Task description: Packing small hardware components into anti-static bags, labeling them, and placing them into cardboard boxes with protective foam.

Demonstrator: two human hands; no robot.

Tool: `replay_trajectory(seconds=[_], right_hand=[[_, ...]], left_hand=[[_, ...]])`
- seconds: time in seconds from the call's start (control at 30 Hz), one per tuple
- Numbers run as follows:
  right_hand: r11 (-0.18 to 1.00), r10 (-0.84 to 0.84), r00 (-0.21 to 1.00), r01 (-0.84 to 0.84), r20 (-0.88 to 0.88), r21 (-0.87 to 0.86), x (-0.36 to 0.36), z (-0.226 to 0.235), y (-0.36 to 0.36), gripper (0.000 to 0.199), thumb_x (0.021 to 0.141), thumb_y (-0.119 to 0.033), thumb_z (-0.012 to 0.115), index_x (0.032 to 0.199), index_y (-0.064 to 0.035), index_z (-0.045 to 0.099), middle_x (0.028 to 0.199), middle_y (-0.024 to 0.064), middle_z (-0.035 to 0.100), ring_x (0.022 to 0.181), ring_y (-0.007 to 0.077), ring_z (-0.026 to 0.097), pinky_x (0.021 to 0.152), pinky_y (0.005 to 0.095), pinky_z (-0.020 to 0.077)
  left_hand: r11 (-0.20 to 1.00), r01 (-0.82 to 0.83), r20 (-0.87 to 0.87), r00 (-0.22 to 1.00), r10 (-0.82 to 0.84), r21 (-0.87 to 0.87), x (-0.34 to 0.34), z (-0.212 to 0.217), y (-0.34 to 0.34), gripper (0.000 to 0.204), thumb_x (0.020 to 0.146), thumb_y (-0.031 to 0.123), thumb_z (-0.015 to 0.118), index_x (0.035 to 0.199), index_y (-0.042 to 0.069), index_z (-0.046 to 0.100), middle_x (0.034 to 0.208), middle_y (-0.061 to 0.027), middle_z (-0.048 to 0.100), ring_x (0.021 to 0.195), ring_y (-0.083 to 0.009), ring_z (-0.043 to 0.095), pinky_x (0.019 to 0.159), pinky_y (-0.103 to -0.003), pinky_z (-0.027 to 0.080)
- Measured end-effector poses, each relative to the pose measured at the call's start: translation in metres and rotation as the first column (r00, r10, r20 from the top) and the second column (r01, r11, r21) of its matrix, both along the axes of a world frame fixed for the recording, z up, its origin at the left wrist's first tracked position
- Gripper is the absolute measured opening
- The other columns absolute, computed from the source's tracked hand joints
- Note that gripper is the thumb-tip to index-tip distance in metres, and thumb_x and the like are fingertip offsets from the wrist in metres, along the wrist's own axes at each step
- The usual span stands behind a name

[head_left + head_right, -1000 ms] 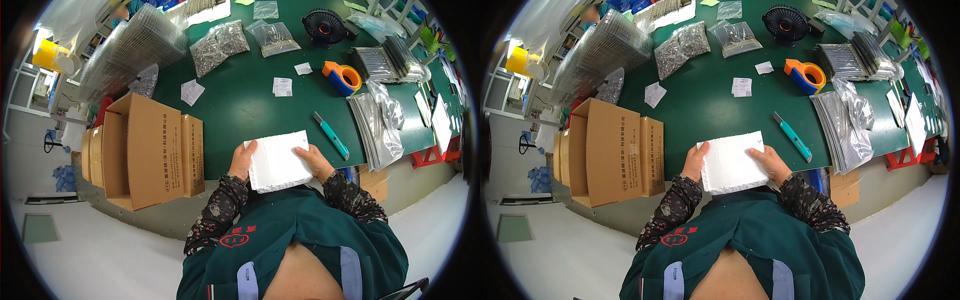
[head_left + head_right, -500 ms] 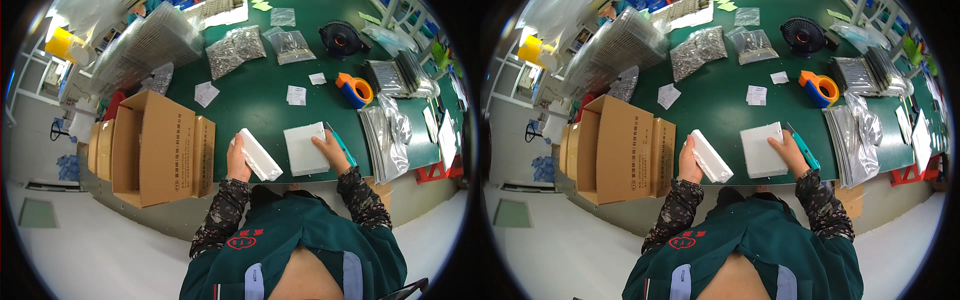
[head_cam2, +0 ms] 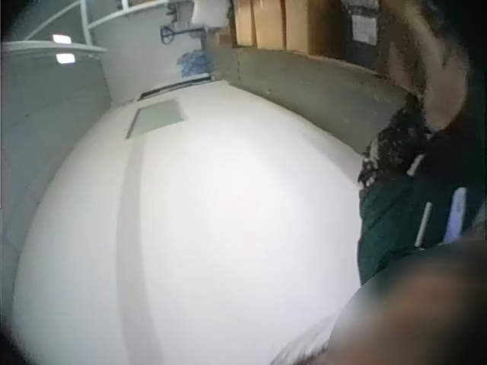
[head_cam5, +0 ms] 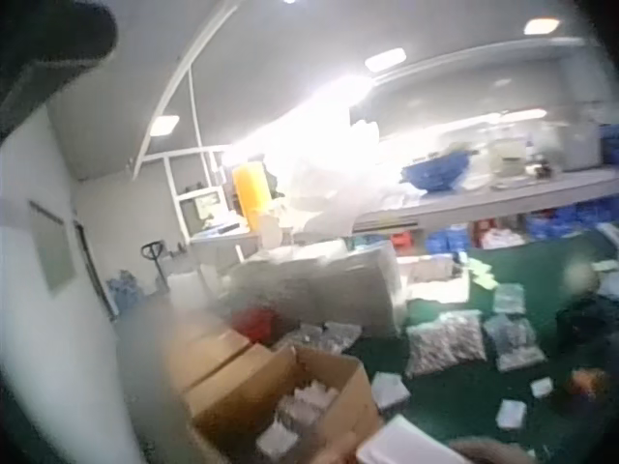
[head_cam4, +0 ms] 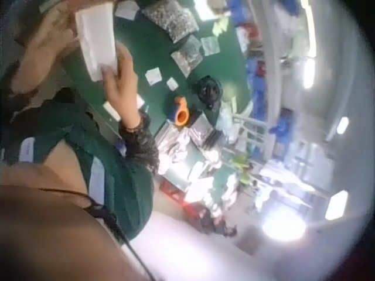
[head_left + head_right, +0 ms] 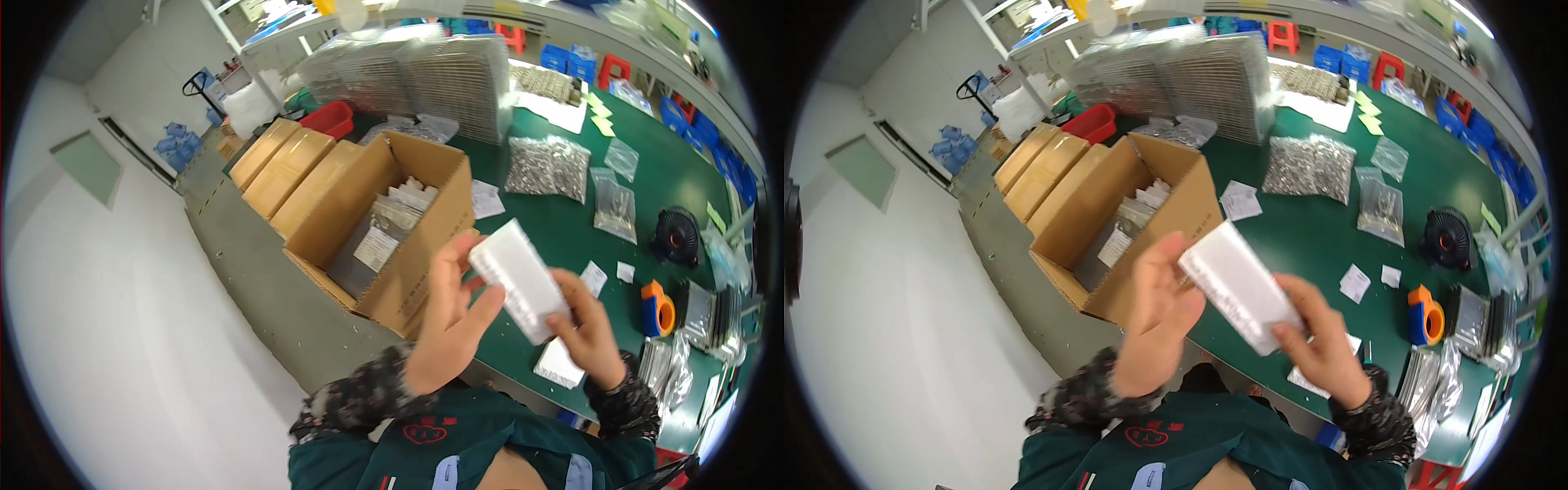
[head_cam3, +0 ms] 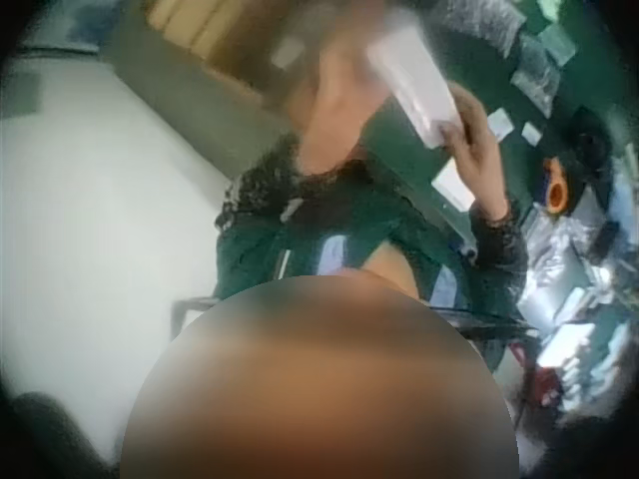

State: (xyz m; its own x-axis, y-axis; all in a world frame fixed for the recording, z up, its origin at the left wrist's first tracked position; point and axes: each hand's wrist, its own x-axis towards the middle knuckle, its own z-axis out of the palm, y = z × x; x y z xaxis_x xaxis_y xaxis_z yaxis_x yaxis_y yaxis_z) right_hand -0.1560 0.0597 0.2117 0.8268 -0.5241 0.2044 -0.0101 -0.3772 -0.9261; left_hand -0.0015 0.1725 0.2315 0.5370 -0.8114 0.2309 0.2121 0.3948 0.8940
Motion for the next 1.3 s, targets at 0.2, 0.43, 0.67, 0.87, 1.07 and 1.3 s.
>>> replay_trajectory(seconds=[0.2,0.43,0.67,0.87,1.07,1.3], right_hand=[[0.98,0.016,0.999,-0.008,0.038,-0.198,0.101,0.078,-0.039,0.039,0.079,-0.002,0.048,0.118,-0.0016,0.044,0.087,0.0111,0.059,0.077,0.0179,0.057,0.069,0.029,0.045],[0.772,0.101,0.958,-0.246,-0.27,-0.586,0.236,0.057,-0.077,0.03,0.078,-0.009,0.053,0.107,-0.0016,0.051,0.091,0.0202,0.059,0.086,0.0343,0.056,0.074,0.0391,0.0443],[0.746,-0.054,0.657,-0.474,-0.752,-0.468,0.258,0.025,-0.081,0.029,0.079,-0.015,0.055,0.103,0.0008,0.05,0.084,0.0206,0.06,0.082,0.0345,0.058,0.073,0.0394,0.0458],[0.372,-0.223,0.531,-0.728,-0.817,-0.575,0.257,0.024,-0.072,0.018,0.076,-0.017,0.057,0.084,-0.0011,0.054,0.077,0.0117,0.062,0.075,0.0251,0.062,0.058,0.0351,0.0484],[0.403,-0.114,0.946,-0.235,-0.304,-0.884,0.239,0.048,-0.088,0.023,0.074,-0.017,0.06,0.092,-0.0034,0.055,0.078,0.0088,0.059,0.072,0.0278,0.059,0.06,0.0358,0.0473],[0.669,-0.013,0.988,-0.104,-0.152,-0.736,0.223,0.017,-0.097,0.034,0.077,-0.011,0.056,0.11,-0.0031,0.049,0.1,0.0127,0.056,0.083,0.0291,0.057,0.069,0.0361,0.0473]], left_hand=[[0.948,-0.31,0.735,0.625,0.262,-0.075,0.113,0.057,0.051,0.046,0.076,0.007,0.058,0.117,-0.002,0.039,0.124,-0.0164,0.037,0.11,-0.0231,0.04,0.09,-0.032,0.034],[0.949,-0.263,0.892,0.451,-0.036,0.172,0.191,0.052,0.025,0.028,0.076,0.005,0.056,0.104,0.004,0.051,0.113,-0.0111,0.048,0.103,-0.0216,0.048,0.086,-0.032,0.039],[0.903,-0.118,0.887,0.277,-0.369,0.413,0.23,0.013,-0.028,0.027,0.078,0.008,0.056,0.103,0.001,0.049,0.105,-0.0142,0.05,0.1,-0.0304,0.048,0.086,-0.035,0.04],[0.75,-0.119,0.755,-0.001,-0.656,0.651,0.235,-0.023,-0.064,0.046,0.077,0.008,0.056,0.119,0.001,0.039,0.122,-0.0178,0.04,0.111,-0.0338,0.042,0.092,-0.037,0.037],[0.864,-0.225,0.863,-0.136,-0.486,0.451,0.219,-0.027,-0.061,0.057,0.081,0.024,0.055,0.129,0.006,0.031,0.132,-0.019,0.031,0.121,-0.0368,0.032,0.096,-0.044,0.033],[0.773,-0.223,0.766,-0.134,-0.628,0.595,0.208,-0.05,-0.072,0.067,0.081,0.049,0.048,0.133,0.013,0.027,0.137,-0.0194,0.023,0.128,-0.0397,0.016,0.099,-0.059,0.016]])
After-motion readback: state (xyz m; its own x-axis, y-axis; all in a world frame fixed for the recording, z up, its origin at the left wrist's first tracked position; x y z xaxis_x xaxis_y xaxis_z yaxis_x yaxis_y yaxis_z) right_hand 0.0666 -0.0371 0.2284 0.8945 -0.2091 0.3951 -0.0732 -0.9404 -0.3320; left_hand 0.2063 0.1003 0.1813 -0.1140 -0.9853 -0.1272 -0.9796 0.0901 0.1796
